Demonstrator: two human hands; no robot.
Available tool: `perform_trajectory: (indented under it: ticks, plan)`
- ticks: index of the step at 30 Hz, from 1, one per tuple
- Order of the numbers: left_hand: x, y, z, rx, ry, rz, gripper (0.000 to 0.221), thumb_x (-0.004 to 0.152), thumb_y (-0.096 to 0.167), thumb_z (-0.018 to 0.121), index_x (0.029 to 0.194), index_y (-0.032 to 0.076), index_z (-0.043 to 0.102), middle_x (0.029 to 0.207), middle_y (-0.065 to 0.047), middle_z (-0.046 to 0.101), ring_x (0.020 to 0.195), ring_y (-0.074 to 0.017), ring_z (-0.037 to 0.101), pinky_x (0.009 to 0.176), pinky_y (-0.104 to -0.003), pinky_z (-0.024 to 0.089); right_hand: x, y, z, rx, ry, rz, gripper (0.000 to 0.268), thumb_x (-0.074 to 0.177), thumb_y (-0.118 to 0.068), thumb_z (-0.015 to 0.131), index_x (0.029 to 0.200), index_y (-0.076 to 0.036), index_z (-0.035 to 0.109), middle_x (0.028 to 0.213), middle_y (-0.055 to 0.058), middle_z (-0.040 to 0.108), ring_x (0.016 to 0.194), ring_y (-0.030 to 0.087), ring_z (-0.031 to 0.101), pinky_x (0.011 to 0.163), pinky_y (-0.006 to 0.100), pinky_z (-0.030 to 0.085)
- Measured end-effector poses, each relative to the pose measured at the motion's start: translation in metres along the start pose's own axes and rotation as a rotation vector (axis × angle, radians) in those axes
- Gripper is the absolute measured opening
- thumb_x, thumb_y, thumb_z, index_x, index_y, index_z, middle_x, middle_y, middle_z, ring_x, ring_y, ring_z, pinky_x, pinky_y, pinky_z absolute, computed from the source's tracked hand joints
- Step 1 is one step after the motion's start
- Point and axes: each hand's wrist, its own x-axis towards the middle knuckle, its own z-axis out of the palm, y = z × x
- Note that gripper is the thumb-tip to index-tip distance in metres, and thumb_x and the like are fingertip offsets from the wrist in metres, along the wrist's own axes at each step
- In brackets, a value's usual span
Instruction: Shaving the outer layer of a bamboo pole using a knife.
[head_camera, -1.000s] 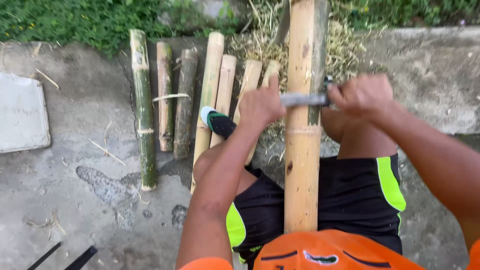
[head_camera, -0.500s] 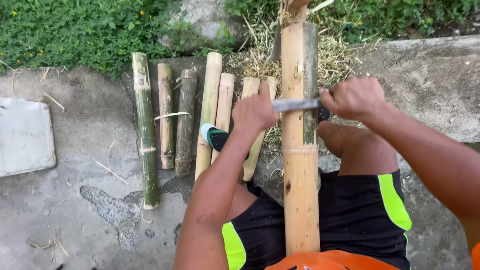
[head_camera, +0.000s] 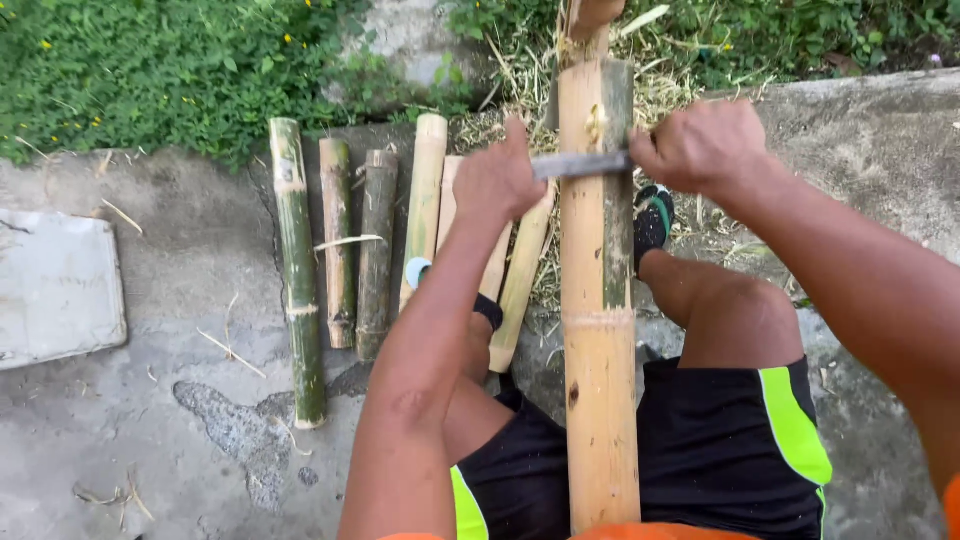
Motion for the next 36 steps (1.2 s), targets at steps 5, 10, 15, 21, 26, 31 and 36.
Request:
perform_trajectory:
  ticks: [5,10,15,21,26,31,36]
  plan:
    - [-0.006,0.008,-0.001,-0.046,-0.017,-0.003,0.053,0.079,0.028,0.065,0.119,0.004,0.039,0.073,-0.018,0.068,0.067,-0.0374,0.071,0.064,-0.052,0.056,0.013,0.012,0.004,-0.069,-0.161,0.002,0.080,0.106,-0.065,0.022,0.054,-0.015,0.056,0.043,-0.006,0.037,0.038,0.008,0.027,0.035,0.032,0.028]
    - [0.069,-0.011,-0.006,0.001,0.018,-0.022,0.034,0.091,0.030,0.057,0.112,0.007,0.044,0.074,-0.016,0.070,0.063,-0.0347,0.071,0.060,-0.053,0.056,0.074,0.025,-0.016,-0.022,-0.001,-0.010,0.079,0.109,-0.063,0.023,0.053,-0.014,0.051,0.046,-0.004,0.035,0.041,0.010,0.023,0.041,0.033,0.025]
    - [0.127,-0.026,-0.018,-0.015,0.006,-0.059,0.027,0.091,0.020,0.049,0.116,0.009,0.043,0.083,-0.016,0.074,0.072,-0.0322,0.075,0.062,-0.052,0.060,0.116,0.021,-0.038,-0.005,0.059,0.036,0.080,0.106,-0.064,0.029,0.051,-0.013,0.055,0.044,0.002,0.044,0.036,0.013,0.033,0.039,0.035,0.032]
    - [0.120,-0.042,0.007,0.066,0.235,0.025,0.041,0.081,0.027,0.064,0.113,0.010,0.044,0.082,-0.017,0.071,0.073,-0.0389,0.071,0.065,-0.052,0.056,0.102,0.023,-0.004,0.074,0.196,-0.020,0.069,0.107,-0.062,0.038,0.063,-0.015,0.063,0.048,0.006,0.050,0.041,0.019,0.047,0.040,0.038,0.040]
    - [0.019,-0.006,-0.010,0.049,0.022,-0.040,0.039,0.085,0.027,0.062,0.114,0.009,0.041,0.081,-0.016,0.071,0.072,-0.0369,0.073,0.066,-0.052,0.057,0.038,0.015,0.035,-0.020,0.224,-0.089,0.077,0.109,-0.063,0.033,0.064,-0.012,0.070,0.054,0.005,0.061,0.049,0.019,0.061,0.042,0.037,0.043]
    - [-0.093,0.010,0.012,0.078,0.031,-0.007,0.044,0.077,0.027,0.067,0.110,0.009,0.043,0.079,-0.023,0.070,0.074,-0.0444,0.069,0.068,-0.056,0.054,-0.084,-0.023,0.045,0.022,0.162,-0.089,0.070,0.108,-0.057,0.037,0.064,-0.015,0.072,0.053,0.005,0.061,0.046,0.022,0.061,0.044,0.039,0.045]
    - [-0.171,0.037,0.018,0.086,-0.105,-0.102,0.042,0.080,0.025,0.064,0.113,0.009,0.044,0.085,-0.025,0.073,0.081,-0.0458,0.072,0.077,-0.058,0.055,-0.163,-0.035,0.073,0.199,0.143,-0.075,0.067,0.106,-0.056,0.041,0.065,-0.013,0.072,0.052,0.010,0.062,0.045,0.026,0.060,0.050,0.042,0.048]
